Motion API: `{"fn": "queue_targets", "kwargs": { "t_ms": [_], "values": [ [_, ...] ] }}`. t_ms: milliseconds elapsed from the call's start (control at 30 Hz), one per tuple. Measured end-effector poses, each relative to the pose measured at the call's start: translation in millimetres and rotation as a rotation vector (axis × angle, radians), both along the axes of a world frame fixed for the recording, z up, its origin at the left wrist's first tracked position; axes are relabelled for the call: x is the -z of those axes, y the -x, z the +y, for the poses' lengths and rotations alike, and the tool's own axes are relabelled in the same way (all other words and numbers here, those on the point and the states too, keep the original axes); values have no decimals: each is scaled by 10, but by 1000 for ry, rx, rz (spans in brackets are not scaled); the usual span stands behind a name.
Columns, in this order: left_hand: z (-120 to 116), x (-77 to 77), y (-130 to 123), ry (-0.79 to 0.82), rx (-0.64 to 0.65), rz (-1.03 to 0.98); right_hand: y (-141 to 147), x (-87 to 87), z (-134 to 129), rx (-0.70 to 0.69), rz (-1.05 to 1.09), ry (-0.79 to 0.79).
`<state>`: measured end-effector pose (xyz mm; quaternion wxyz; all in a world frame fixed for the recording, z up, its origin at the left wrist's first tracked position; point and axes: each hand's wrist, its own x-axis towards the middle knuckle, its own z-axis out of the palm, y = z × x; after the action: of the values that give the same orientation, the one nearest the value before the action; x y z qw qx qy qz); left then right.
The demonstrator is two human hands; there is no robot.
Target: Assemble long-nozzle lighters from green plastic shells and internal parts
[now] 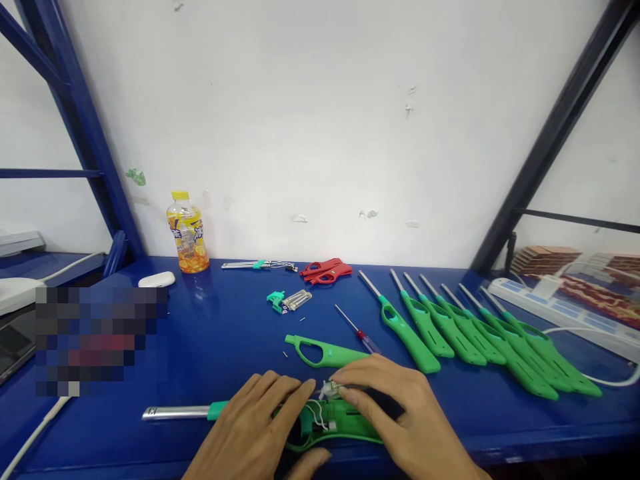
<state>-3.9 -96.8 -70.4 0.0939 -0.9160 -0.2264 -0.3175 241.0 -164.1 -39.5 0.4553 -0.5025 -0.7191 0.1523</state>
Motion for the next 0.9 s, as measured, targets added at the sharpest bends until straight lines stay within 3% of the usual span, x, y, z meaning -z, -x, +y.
{"fn": "queue_targets", "kwargs": {
  "t_ms": [167,300,700,900],
  "values": [
    [35,-84,-4,167,12,67,-38,-28,-19,-5,-46,99],
    [-7,-153,-42,186,26,30,-54,-22,-25,-28,-52,156],
    [19,-150,-66,252,94,-29,-48,25,-36,-78,-58,99],
    [25,-190,-105,306,120,-30,-7,-17,-99,-11,-159,51]
  ]
}}
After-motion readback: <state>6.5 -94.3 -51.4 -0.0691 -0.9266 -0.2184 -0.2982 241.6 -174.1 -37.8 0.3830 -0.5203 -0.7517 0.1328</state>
